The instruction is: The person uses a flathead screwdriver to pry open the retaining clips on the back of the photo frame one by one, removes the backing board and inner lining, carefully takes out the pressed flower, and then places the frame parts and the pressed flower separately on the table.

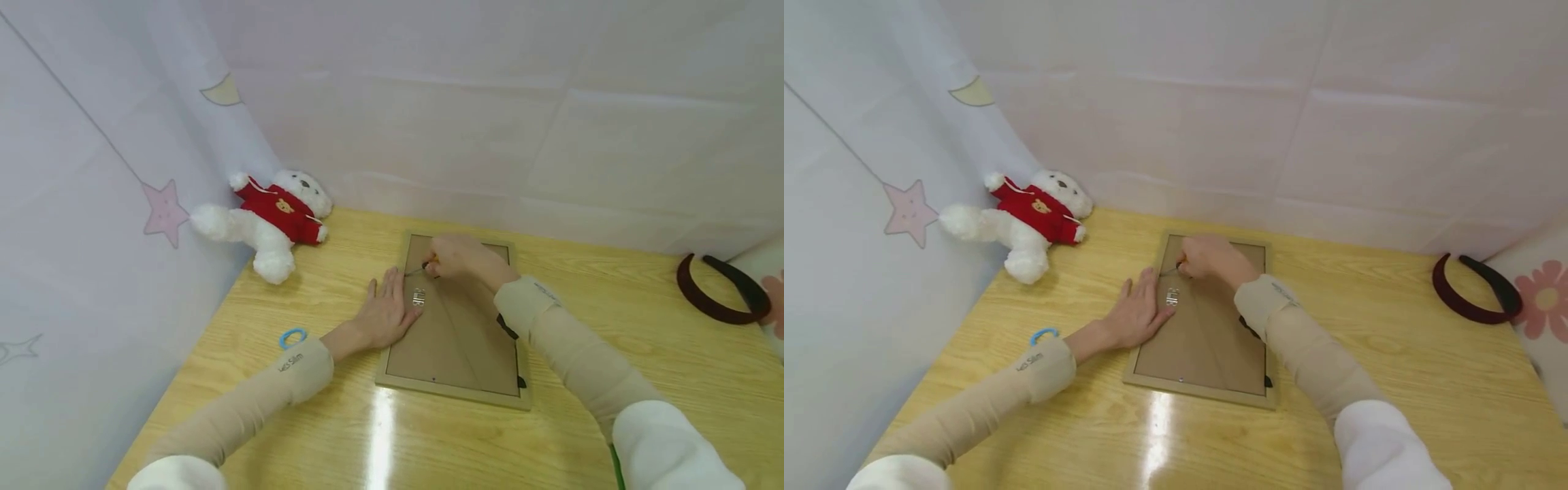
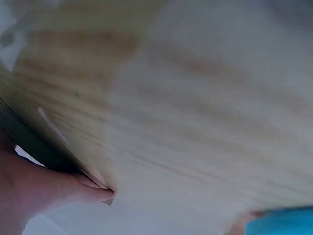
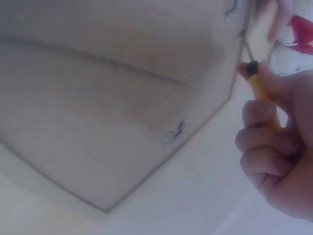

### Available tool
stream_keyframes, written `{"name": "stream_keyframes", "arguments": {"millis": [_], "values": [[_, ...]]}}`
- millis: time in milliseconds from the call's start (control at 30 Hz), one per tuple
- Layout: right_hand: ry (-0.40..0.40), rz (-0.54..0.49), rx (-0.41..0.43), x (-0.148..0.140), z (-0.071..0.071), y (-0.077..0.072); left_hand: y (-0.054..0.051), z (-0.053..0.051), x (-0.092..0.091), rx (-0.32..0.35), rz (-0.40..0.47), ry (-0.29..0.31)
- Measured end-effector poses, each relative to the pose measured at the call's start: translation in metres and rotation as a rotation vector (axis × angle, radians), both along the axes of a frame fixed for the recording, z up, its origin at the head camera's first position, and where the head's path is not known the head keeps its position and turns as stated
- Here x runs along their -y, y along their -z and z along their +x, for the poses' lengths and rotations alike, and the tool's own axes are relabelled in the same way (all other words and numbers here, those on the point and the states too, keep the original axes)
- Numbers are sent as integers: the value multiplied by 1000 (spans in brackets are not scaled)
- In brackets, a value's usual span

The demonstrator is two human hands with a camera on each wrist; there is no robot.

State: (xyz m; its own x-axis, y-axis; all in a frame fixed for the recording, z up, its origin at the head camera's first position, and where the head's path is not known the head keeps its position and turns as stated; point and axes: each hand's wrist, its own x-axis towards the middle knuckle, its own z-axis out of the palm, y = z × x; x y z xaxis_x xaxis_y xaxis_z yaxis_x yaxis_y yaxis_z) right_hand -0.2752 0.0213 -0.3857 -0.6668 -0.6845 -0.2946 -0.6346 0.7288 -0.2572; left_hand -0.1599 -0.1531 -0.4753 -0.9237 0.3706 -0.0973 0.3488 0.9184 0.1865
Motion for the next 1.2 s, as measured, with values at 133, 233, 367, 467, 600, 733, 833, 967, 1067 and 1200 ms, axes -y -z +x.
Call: {"name": "stream_keyframes", "arguments": {"millis": [133, 233, 367, 467, 600, 733, 833, 967, 1067, 1200], "values": [[-33, 74, -27, 9, 3, -11, 4, 0, 1, -7, 28, -28], [-51, 95, -45, 13, 2, -12, 5, 0, 2, -20, 14, -29], [-75, 66, -58, 11, -1, -6, 7, 0, 3, -8, 21, -20], [-101, 45, -88, 6, -1, -1, 7, 0, 1, 4, 35, -14], [-93, 51, -108, 4, 1, 0, 7, 0, -1, 0, 29, -22], [-75, 85, -130, 17, 4, -9, 6, -1, -1, -15, 24, -30], [-68, 140, -190, 33, 7, -19, 5, -1, 0, -4, 50, -22], [-68, 252, -282, 51, 11, -30, 5, -4, -1, 1, 74, -16], [-102, 315, -326, 66, 14, -34, 5, -4, -1, 3, 58, -26], [-160, 383, -375, 88, 19, -36, 6, -2, -2, 20, 36, -42]]}}
